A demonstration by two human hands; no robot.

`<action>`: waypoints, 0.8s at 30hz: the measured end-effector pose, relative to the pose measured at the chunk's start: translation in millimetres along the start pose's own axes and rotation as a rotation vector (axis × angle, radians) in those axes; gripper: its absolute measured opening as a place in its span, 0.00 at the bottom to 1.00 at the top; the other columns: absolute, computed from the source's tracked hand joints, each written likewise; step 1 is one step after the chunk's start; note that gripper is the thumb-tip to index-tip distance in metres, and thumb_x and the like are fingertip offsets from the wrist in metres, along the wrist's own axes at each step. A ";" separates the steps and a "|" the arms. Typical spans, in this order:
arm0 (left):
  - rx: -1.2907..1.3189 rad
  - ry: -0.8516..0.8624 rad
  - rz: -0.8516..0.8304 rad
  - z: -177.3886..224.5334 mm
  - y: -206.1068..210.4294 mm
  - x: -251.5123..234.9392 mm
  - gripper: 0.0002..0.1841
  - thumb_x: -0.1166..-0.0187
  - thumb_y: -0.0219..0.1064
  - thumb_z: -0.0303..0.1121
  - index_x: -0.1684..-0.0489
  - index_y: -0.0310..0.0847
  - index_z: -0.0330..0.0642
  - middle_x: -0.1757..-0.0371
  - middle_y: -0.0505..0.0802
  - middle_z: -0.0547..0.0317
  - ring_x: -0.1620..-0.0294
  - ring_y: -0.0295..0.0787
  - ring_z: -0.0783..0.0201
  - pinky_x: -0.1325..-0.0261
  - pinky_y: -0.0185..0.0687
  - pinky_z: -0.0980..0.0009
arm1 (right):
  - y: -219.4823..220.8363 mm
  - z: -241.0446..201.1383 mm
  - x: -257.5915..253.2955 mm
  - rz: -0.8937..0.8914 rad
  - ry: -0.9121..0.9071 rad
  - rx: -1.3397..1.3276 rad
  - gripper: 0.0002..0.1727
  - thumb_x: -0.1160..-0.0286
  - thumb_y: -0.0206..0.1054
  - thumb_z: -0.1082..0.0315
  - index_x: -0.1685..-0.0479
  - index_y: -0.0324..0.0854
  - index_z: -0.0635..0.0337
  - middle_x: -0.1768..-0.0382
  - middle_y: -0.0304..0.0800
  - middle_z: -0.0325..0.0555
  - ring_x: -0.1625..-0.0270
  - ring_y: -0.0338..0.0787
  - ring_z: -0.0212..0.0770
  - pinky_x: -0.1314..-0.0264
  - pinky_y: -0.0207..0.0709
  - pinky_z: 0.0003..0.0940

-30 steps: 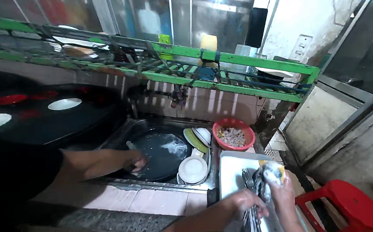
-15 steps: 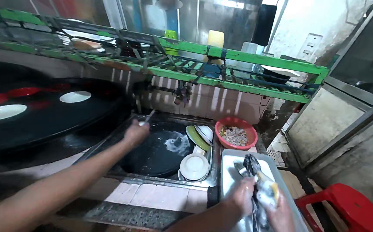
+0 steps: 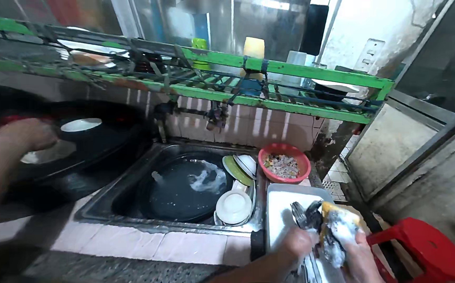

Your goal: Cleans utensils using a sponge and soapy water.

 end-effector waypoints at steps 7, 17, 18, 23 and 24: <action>-0.379 -0.088 0.040 -4.8 0.3 4.6 0.22 0.14 0.64 0.38 0.35 0.78 0.25 0.40 0.89 0.34 0.38 0.87 0.45 0.31 0.78 0.48 | -0.4 30.4 -13.7 -0.006 0.020 0.066 0.43 0.34 0.65 0.81 0.14 0.50 0.70 0.40 0.80 0.58 0.49 0.89 0.36 0.48 0.87 0.36; 0.173 -0.109 -0.188 -18.8 -1.9 -12.2 0.12 0.11 0.61 0.37 0.47 0.83 0.37 0.64 0.90 0.61 0.67 0.87 0.68 0.57 0.85 0.69 | -21.7 41.9 -38.7 0.161 0.082 -0.061 0.38 0.32 0.61 0.84 0.17 0.55 0.65 0.46 0.82 0.55 0.56 0.90 0.38 0.58 0.89 0.39; 0.187 -0.118 -0.222 -21.8 -1.0 -15.0 0.13 0.11 0.61 0.38 0.47 0.82 0.37 0.65 0.90 0.61 0.68 0.87 0.69 0.58 0.85 0.70 | -21.9 42.6 -37.4 0.175 0.082 -0.046 0.38 0.33 0.61 0.85 0.16 0.55 0.66 0.44 0.82 0.56 0.55 0.90 0.39 0.57 0.89 0.39; 0.207 -0.116 -0.324 -25.9 4.5 -18.1 0.09 0.11 0.60 0.38 0.54 0.82 0.42 0.72 0.84 0.67 0.73 0.82 0.72 0.63 0.81 0.74 | -25.2 41.9 -33.6 0.182 0.069 -0.029 0.38 0.33 0.60 0.86 0.17 0.56 0.67 0.44 0.81 0.54 0.54 0.89 0.34 0.54 0.87 0.34; 0.207 -0.106 -0.305 -26.3 3.2 -19.5 0.09 0.11 0.60 0.38 0.56 0.81 0.43 0.72 0.83 0.67 0.73 0.81 0.71 0.63 0.81 0.74 | -27.3 39.9 -33.9 0.164 0.068 -0.066 0.36 0.29 0.57 0.85 0.16 0.55 0.67 0.46 0.81 0.51 0.56 0.89 0.33 0.56 0.87 0.33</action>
Point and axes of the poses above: each hand's wrist, its own x-axis away from the middle knuckle, its own y-axis out of the palm, z = x × y, the point moved 4 cm from there along -x, towards the middle knuckle
